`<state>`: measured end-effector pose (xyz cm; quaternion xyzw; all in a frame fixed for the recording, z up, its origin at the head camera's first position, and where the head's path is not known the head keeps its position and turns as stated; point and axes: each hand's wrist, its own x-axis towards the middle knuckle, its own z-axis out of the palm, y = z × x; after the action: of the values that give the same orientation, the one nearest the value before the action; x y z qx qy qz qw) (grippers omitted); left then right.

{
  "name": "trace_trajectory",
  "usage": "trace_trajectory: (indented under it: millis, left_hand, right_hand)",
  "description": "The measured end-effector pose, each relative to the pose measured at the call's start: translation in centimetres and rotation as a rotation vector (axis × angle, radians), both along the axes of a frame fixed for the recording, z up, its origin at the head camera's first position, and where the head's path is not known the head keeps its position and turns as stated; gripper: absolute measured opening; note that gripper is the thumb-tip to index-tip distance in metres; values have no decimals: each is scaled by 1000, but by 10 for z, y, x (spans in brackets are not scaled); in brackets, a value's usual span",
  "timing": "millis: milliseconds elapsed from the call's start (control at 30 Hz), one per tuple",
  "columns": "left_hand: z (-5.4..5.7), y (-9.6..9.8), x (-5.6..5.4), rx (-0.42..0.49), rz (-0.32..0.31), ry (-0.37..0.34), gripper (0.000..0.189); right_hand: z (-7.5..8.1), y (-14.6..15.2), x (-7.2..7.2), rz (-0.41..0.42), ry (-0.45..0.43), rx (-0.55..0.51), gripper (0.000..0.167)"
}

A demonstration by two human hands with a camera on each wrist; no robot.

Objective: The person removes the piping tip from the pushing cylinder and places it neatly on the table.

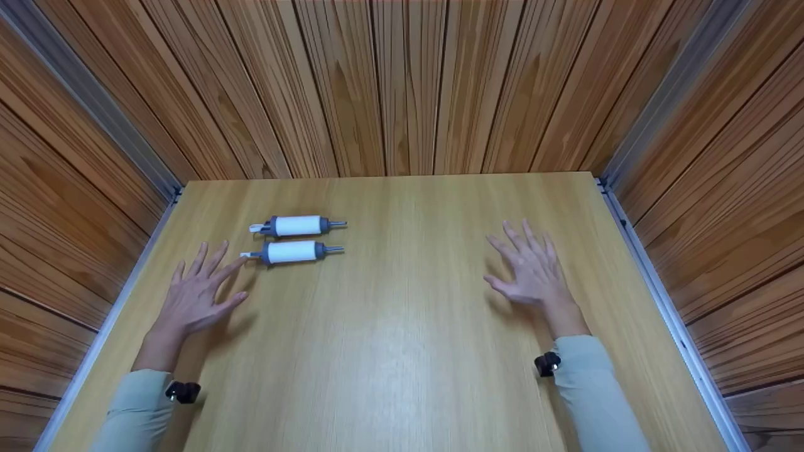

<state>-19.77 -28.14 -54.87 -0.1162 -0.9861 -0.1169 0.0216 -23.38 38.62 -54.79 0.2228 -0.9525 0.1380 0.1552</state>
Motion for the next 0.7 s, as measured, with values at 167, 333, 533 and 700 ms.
trace_trajectory:
  millis: [167, 333, 533, 700]
  left_hand:
    - [4, 9, -6, 0, -9, 8, 83]
    - [9, 19, -13, -4, -15, 14, 82]
    - [12, 27, -18, 16, -23, 4, 83]
    - [11, 32, -21, 21, -41, 1, 86]
  right_hand:
    - [1, -14, -6, 33, 25, -10, 82]
    - [1, -24, -10, 57, 54, 13, 82]
    - [4, -34, -12, 84, 46, 17, 81]
    - [4, -41, -13, 112, 45, -3, 81]
